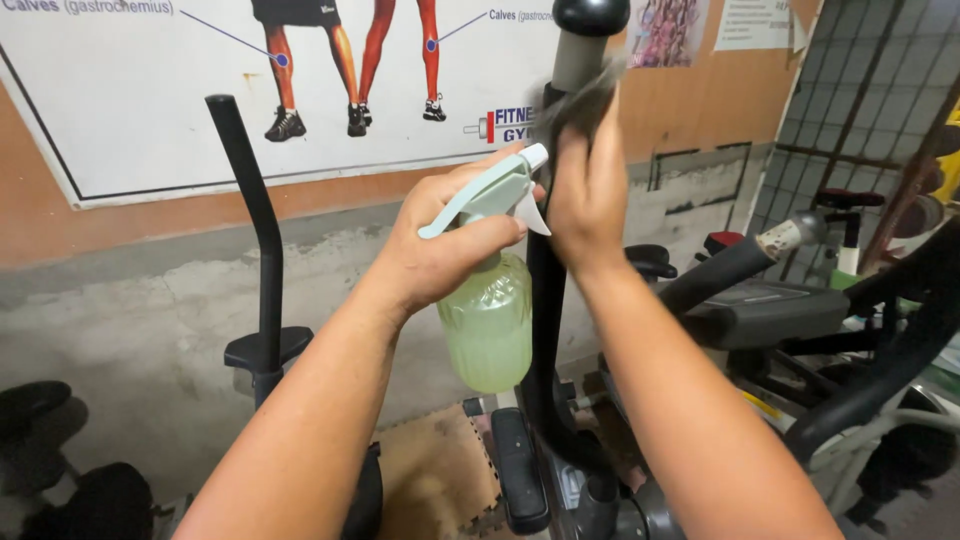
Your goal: Cleaning and wiping down an elliptical trainer in a gym setting.
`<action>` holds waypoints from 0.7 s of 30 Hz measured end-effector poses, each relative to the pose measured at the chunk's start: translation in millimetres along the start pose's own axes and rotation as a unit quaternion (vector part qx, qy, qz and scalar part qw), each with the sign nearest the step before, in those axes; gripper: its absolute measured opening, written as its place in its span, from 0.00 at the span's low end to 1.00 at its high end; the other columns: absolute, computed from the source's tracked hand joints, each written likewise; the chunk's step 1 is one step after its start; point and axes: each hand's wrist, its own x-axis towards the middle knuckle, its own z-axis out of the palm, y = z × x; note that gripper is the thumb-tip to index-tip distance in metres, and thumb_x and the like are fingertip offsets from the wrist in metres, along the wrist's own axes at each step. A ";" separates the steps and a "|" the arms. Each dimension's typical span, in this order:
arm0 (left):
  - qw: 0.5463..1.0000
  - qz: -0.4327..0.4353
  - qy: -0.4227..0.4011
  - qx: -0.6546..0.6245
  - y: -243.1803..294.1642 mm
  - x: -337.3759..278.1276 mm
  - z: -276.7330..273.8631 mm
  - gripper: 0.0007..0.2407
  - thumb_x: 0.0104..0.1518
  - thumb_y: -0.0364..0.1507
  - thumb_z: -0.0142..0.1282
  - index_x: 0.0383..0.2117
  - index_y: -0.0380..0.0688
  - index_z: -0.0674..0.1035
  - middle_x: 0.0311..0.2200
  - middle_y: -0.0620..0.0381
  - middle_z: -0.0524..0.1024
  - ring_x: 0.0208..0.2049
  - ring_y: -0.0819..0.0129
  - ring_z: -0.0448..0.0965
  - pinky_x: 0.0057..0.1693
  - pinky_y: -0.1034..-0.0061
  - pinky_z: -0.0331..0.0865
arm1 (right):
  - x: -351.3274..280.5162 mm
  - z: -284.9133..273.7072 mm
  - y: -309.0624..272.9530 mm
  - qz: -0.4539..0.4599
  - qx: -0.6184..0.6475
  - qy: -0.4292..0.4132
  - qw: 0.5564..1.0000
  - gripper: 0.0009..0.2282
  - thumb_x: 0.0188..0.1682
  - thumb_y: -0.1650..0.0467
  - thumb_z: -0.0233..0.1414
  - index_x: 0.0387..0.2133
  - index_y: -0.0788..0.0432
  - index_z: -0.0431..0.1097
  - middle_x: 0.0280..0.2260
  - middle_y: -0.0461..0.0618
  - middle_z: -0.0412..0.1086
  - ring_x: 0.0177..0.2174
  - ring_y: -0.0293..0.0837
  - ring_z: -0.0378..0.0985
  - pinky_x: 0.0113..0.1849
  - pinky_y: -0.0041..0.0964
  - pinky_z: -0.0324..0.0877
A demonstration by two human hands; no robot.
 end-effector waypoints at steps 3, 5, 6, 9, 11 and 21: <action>1.000 0.002 0.004 0.010 2.3 -0.6 -1.1 0.23 0.55 0.25 0.58 0.60 0.35 0.75 0.46 0.59 0.81 0.47 0.77 0.77 0.56 0.78 0.71 | 2.3 2.0 -1.8 0.010 0.041 0.016 0.999 0.21 0.66 0.74 0.40 0.70 0.66 0.46 0.59 0.68 0.64 0.54 0.61 0.69 0.59 0.44 0.66; 1.000 -0.002 0.006 0.006 3.7 -2.4 -0.8 0.23 0.55 0.26 0.59 0.60 0.35 0.75 0.45 0.59 0.81 0.46 0.77 0.77 0.56 0.78 0.71 | -11.9 1.3 -8.8 -0.022 0.024 0.016 0.999 0.21 0.67 0.74 0.40 0.71 0.66 0.44 0.60 0.67 0.62 0.55 0.60 0.68 0.59 0.44 0.66; 1.000 -0.004 0.013 0.006 5.6 -3.1 0.2 0.25 0.55 0.26 0.59 0.61 0.36 0.73 0.46 0.59 0.81 0.47 0.77 0.78 0.56 0.79 0.72 | -20.5 0.1 -11.7 -0.083 -0.068 0.015 0.994 0.25 0.64 0.75 0.41 0.72 0.64 0.40 0.63 0.68 0.56 0.59 0.62 0.64 0.62 0.45 0.63; 0.998 0.027 0.021 0.045 7.9 -4.3 -0.5 0.23 0.53 0.25 0.58 0.59 0.34 0.74 0.51 0.61 0.78 0.50 0.78 0.77 0.58 0.80 0.70 | -27.9 -2.7 -9.5 -0.155 -0.178 0.009 0.972 0.29 0.60 0.75 0.43 0.72 0.63 0.35 0.67 0.71 0.47 0.65 0.66 0.57 0.65 0.46 0.59; 0.995 0.061 0.018 0.083 8.3 -3.9 -1.4 0.21 0.53 0.25 0.58 0.55 0.32 0.76 0.55 0.62 0.74 0.53 0.78 0.75 0.59 0.80 0.68 | -15.6 -2.5 -6.9 -0.166 -0.199 0.006 0.966 0.30 0.60 0.74 0.44 0.72 0.64 0.34 0.68 0.73 0.45 0.66 0.67 0.54 0.66 0.46 0.57; 0.996 0.059 0.011 0.068 2.0 -5.3 2.0 0.13 0.54 0.28 0.58 0.44 0.38 0.84 0.62 0.39 0.74 0.72 0.62 0.63 0.67 0.70 0.64 | 0.8 -5.1 42.7 0.137 0.193 -0.024 0.971 0.28 0.62 0.54 0.31 0.52 0.65 0.70 0.46 0.51 0.75 0.45 0.42 0.76 0.50 0.37 0.71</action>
